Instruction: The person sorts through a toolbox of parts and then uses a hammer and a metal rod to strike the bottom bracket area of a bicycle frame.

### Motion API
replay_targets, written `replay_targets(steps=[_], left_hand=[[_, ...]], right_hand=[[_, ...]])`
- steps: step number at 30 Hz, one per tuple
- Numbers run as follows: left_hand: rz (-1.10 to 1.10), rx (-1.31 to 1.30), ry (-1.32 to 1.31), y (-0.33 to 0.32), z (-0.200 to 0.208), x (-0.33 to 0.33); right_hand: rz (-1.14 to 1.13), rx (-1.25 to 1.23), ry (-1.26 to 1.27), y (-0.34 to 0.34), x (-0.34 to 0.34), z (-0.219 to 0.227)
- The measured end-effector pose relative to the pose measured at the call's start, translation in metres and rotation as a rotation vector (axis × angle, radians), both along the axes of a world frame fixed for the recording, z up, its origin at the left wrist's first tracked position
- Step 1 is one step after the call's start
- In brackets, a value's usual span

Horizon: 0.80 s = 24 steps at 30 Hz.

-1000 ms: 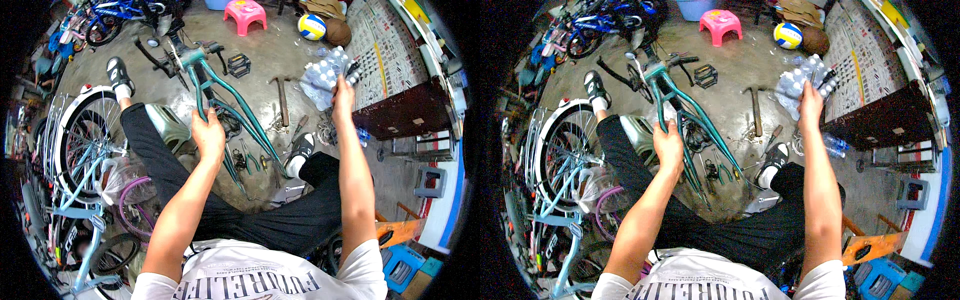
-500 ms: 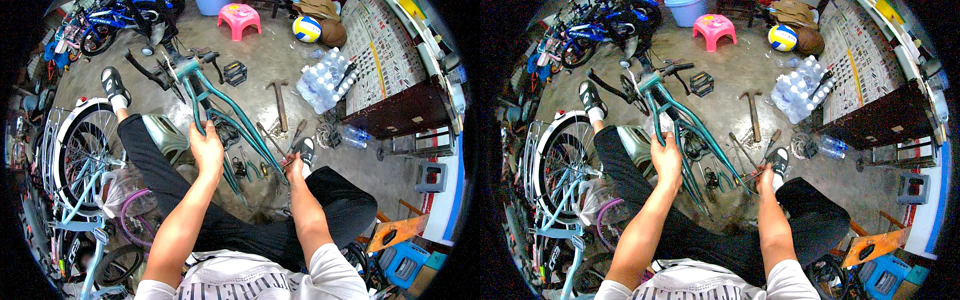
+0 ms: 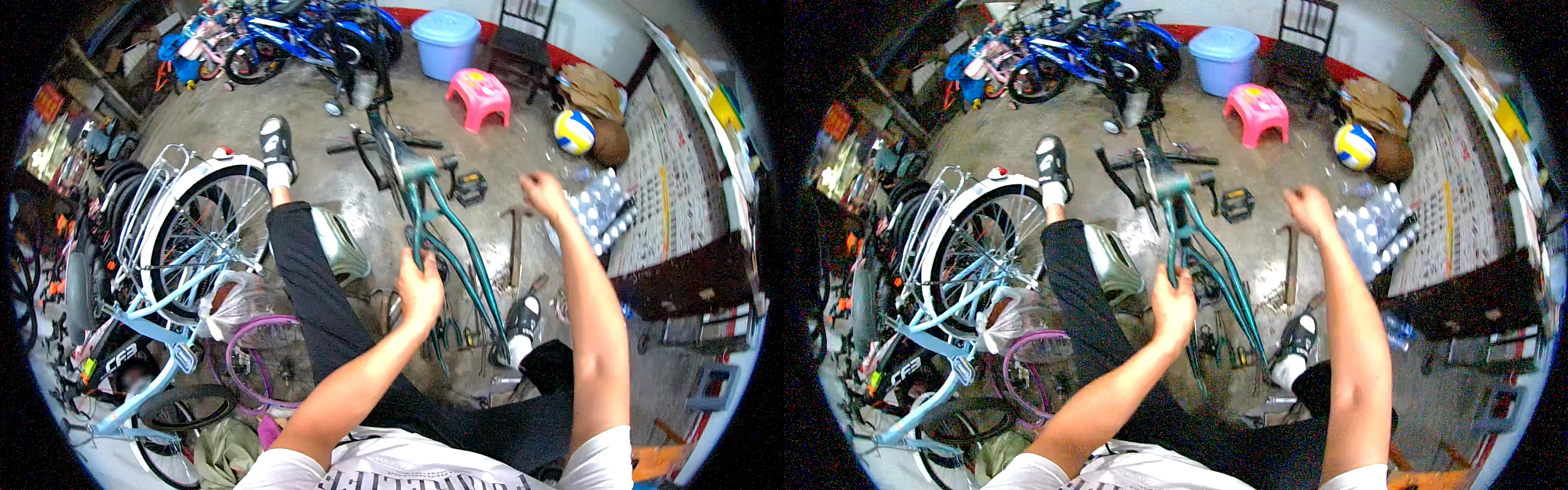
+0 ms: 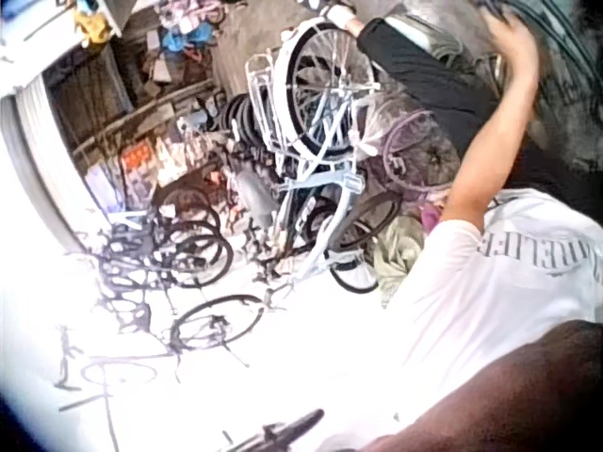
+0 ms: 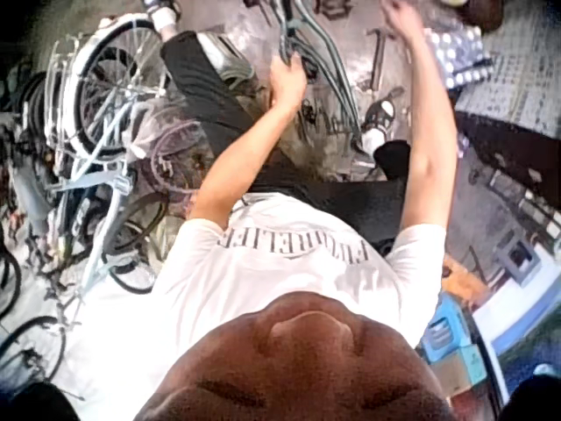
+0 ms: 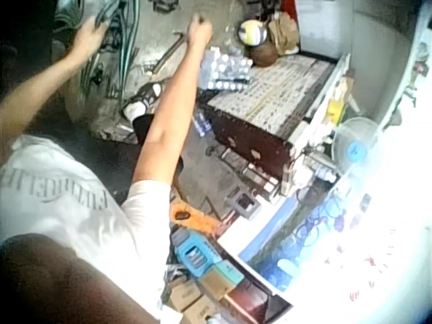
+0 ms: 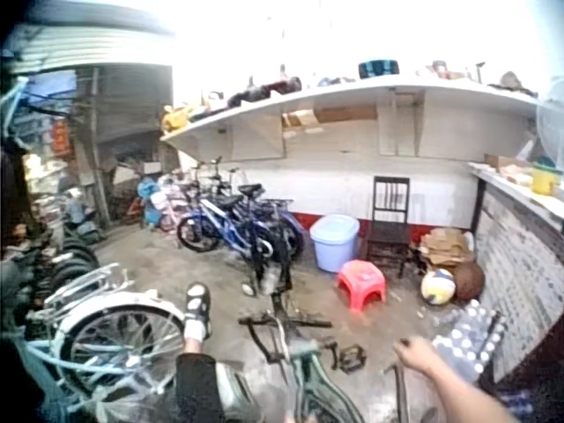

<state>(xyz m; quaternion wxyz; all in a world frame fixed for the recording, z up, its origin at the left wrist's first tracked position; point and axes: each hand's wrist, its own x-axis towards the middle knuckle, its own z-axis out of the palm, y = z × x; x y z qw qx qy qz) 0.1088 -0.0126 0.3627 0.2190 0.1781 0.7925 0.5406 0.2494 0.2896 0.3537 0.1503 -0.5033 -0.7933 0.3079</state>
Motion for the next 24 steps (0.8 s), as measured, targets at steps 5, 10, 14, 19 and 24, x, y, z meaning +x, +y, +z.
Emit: replay_targets(steps=[5,10,14,19,24], left_hand=[[0.019,-0.024,0.024,-0.007,0.012,-0.004],[0.012,-0.018,-0.039,-0.009,0.016,-0.007],[-0.033,-0.093,-0.115,-0.01,0.023,-0.005],[-0.051,-0.075,-0.165,-0.012,0.016,-0.005],[-0.049,-0.047,-0.216,-0.01,0.023,-0.006]], right_hand=[[0.26,-0.238,0.263,0.022,-0.184,0.116],[0.385,-0.255,-0.088,0.013,-0.297,0.1],[0.42,-0.455,-0.198,0.02,-0.324,0.036],[0.304,-1.181,-0.023,-0.002,-0.326,-0.008],[0.226,-1.13,0.104,-0.009,-0.322,-0.008]])
